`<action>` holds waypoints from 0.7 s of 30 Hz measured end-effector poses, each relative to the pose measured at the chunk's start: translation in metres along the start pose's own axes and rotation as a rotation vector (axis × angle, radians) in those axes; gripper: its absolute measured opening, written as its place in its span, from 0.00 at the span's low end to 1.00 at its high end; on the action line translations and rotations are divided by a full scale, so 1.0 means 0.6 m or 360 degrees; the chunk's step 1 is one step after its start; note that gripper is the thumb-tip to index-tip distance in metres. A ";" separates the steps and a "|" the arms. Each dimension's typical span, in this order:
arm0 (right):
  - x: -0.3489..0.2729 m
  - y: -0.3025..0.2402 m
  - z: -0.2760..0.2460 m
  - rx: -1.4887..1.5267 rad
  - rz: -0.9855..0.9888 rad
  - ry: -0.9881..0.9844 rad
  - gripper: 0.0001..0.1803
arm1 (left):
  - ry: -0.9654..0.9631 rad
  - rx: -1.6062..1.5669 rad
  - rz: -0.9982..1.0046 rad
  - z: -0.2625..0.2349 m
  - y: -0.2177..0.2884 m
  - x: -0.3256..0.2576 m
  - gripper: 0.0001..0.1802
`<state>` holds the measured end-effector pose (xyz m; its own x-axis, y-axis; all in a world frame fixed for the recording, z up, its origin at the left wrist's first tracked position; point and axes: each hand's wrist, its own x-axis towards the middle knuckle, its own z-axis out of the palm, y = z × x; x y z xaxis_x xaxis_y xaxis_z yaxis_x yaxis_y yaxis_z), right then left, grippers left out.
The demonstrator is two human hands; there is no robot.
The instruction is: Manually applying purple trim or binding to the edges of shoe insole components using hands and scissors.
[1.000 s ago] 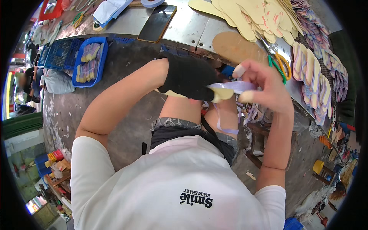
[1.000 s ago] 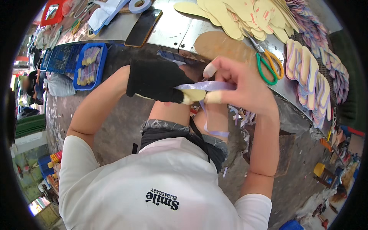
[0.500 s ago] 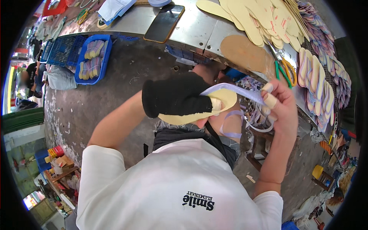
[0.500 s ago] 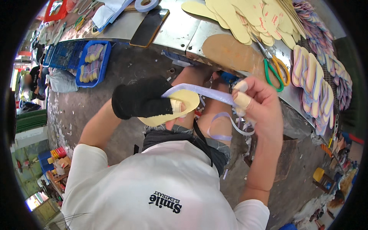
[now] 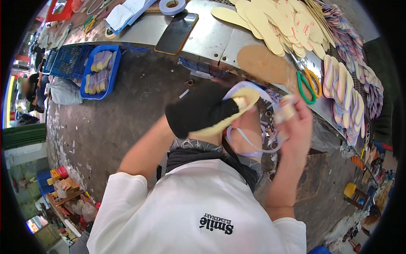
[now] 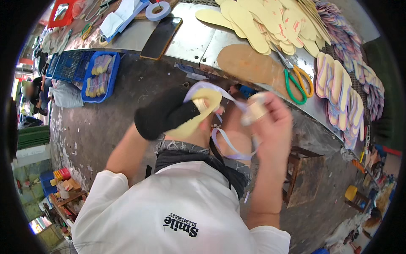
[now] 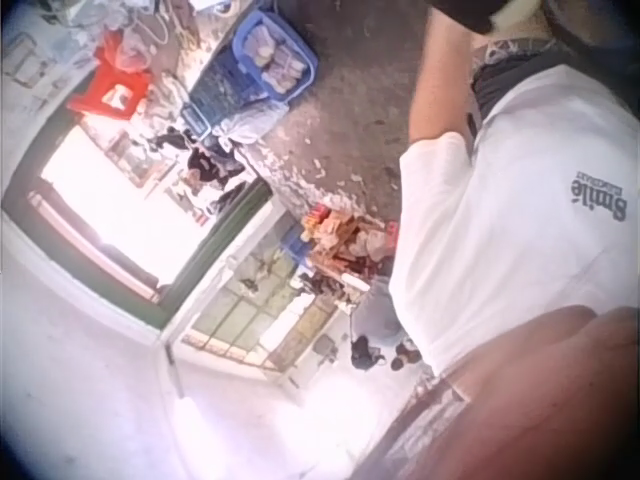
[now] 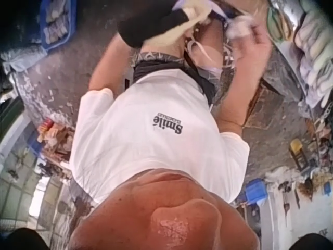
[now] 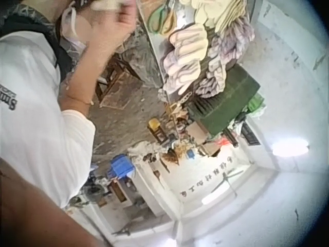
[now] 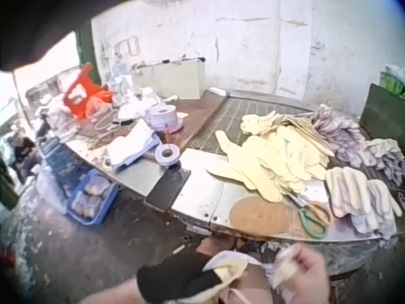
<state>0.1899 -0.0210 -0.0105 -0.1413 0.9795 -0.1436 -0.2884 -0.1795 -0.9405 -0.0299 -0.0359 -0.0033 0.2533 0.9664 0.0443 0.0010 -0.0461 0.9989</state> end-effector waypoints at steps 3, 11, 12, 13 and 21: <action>0.058 -0.057 -0.032 -0.0122 0.0191 -0.0183 0.10 | -0.1015 0.1002 -0.0686 -0.010 0.041 0.031 0.21; 0.077 -0.120 -0.023 -0.0471 0.0054 -0.0387 0.11 | -0.0849 0.0786 -0.0200 -0.038 0.031 0.016 0.17; 0.067 -0.115 -0.028 -0.0456 0.0163 -0.0421 0.11 | -0.0730 0.0717 0.0118 -0.036 0.030 0.013 0.17; 0.058 -0.115 -0.027 -0.0493 0.0221 -0.0370 0.11 | -0.0617 0.0644 0.0436 -0.036 0.031 0.010 0.17; -0.015 -0.047 -0.002 -0.0029 0.0100 -0.0249 0.10 | -0.0311 -0.0084 -0.0275 -0.010 0.034 -0.022 0.18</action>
<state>0.2004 -0.0248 0.0169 -0.3047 0.9400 -0.1536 -0.2577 -0.2366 -0.9368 -0.0392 -0.0478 0.0168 0.4356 0.8913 -0.1254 0.0115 0.1338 0.9909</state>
